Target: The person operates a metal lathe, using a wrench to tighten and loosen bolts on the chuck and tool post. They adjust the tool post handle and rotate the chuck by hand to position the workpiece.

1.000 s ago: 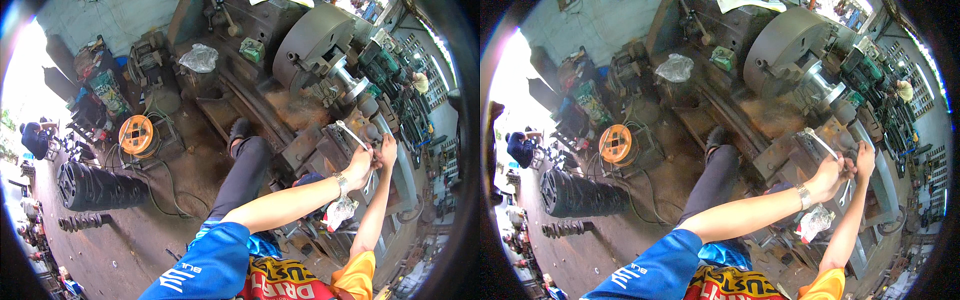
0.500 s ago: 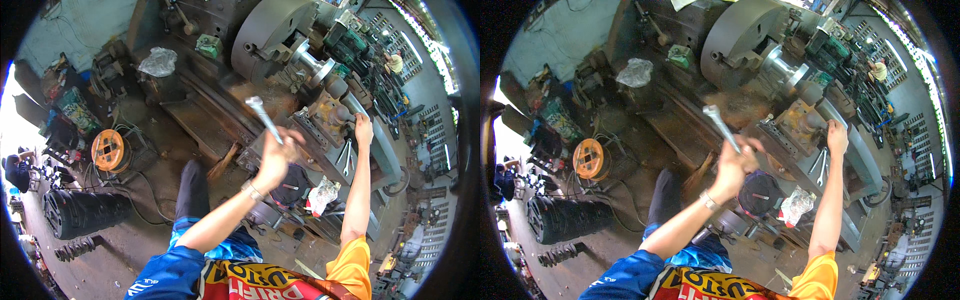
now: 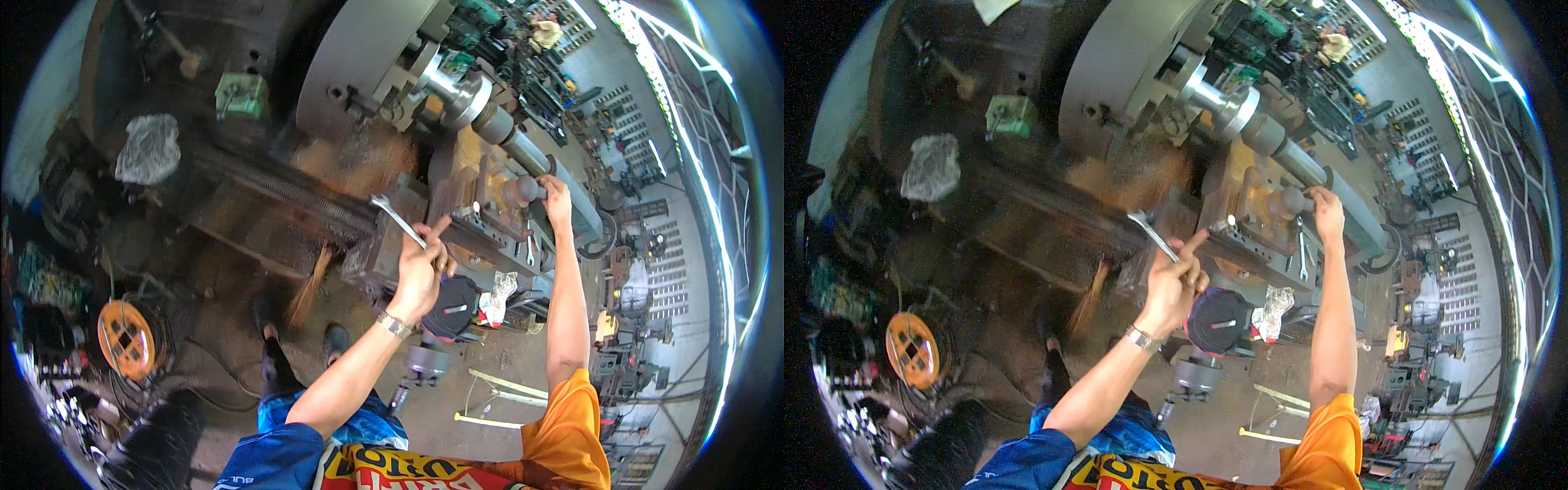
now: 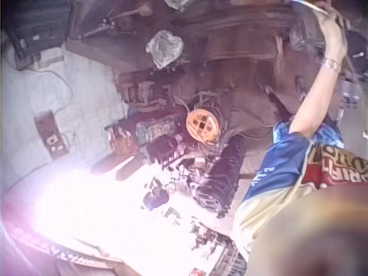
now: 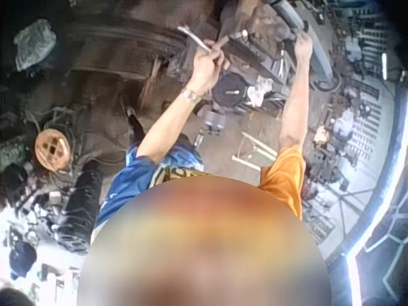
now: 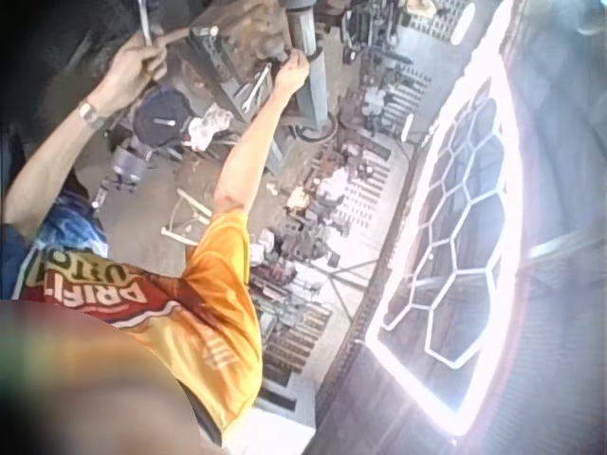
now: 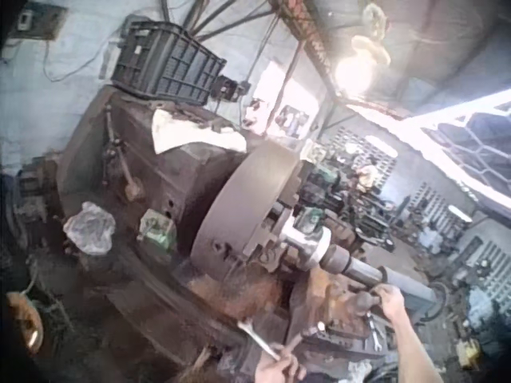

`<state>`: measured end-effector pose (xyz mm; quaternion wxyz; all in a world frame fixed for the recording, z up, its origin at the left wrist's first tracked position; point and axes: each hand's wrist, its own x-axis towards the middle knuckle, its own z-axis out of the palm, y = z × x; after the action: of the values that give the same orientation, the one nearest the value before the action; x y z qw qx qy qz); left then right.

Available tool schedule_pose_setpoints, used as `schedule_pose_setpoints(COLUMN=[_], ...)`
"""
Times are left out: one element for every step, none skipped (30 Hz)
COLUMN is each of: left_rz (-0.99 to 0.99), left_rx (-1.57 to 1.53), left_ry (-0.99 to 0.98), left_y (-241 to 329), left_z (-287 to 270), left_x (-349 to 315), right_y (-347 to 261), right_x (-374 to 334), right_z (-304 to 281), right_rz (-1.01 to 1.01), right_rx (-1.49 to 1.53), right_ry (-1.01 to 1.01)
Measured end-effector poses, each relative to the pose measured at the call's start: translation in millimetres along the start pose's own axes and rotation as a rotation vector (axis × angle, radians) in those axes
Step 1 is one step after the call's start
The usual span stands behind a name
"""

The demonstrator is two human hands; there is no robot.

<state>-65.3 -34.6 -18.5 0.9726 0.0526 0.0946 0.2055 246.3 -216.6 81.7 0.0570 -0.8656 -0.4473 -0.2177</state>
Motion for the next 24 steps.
schedule_pose_setpoints(left_rz=[-0.094,-0.123,-0.11,-0.124,-0.14,-0.21,-0.273,-0.325,-0.359,-0.393,-0.367,-0.343,-0.315,-0.327,-0.351,-0.36,-0.363,-0.332,-0.327,-0.319,-0.301,-0.288,-0.254,-0.217], left_rx=[0.007,-0.009,-0.026,-0.039,-0.058,-0.045,-0.026,0.003,0.021,-0.009,-0.007,-0.003,-0.004,0.016,0.095,0.158,0.224,0.236,0.22,0.205,0.184,0.228,0.273,0.315], left_ry=[0.022,0.03,0.006,0.006,0.014,0.031,0.039,0.034,0.025,-0.06,-0.058,-0.055,-0.066,-0.055,-0.024,0.018,0.06,0.063,0.053,0.039,0.016,0.002,-0.005,-0.013], left_y=[5,11,16,21,24,27,30,35,38,41,43,44,45,47,48,48,48,47,46,44,42,40,39,39], left_z=[2,4,4,5,4,4,3,4,5,7,9,12,14,15,15,15,14,13,13,13,14,15,17,18], left_x=[2,6,9,12,12,10,8,11,13,12,13,15,17,17,18,19,18,18,17,17,16,14,12,11], right_y=[-2,-3,-4,-5,-7,-8,-9,-10,-11,-12,-13,-14,-15,-16,-18,-20,-22,-24,-27,-30,-33,-35,-37,-38], right_x=[0,3,3,4,5,4,4,4,4,5,5,6,6,6,7,7,7,7,6,7,6,7,7,7], right_z=[-1,-1,-1,-1,-1,-2,-2,-3,-3,-4,-5,-5,-6,-6,-7,-7,-8,-9,-10,-11,-12,-14,-15,-16], right_rz=[0.471,0.471,0.402,0.349,0.283,0.279,0.274,0.325,0.348,0.414,0.418,0.391,0.364,0.421,0.454,0.486,0.516,0.58,0.585,0.587,0.594,0.599,0.602,0.599], right_rx=[0.422,0.352,0.368,0.296,0.247,0.243,0.24,0.286,0.324,0.348,0.342,0.334,0.325,0.319,0.308,0.299,0.295,0.275,0.275,0.276,0.279,0.273,0.27,0.264], right_ry=[-0.107,-0.118,-0.105,-0.078,-0.057,-0.062,-0.066,-0.07,-0.064,-0.095,-0.097,-0.09,-0.078,-0.084,-0.079,-0.077,-0.074,-0.091,-0.077,-0.06,-0.051,-0.056,-0.032,-0.018])
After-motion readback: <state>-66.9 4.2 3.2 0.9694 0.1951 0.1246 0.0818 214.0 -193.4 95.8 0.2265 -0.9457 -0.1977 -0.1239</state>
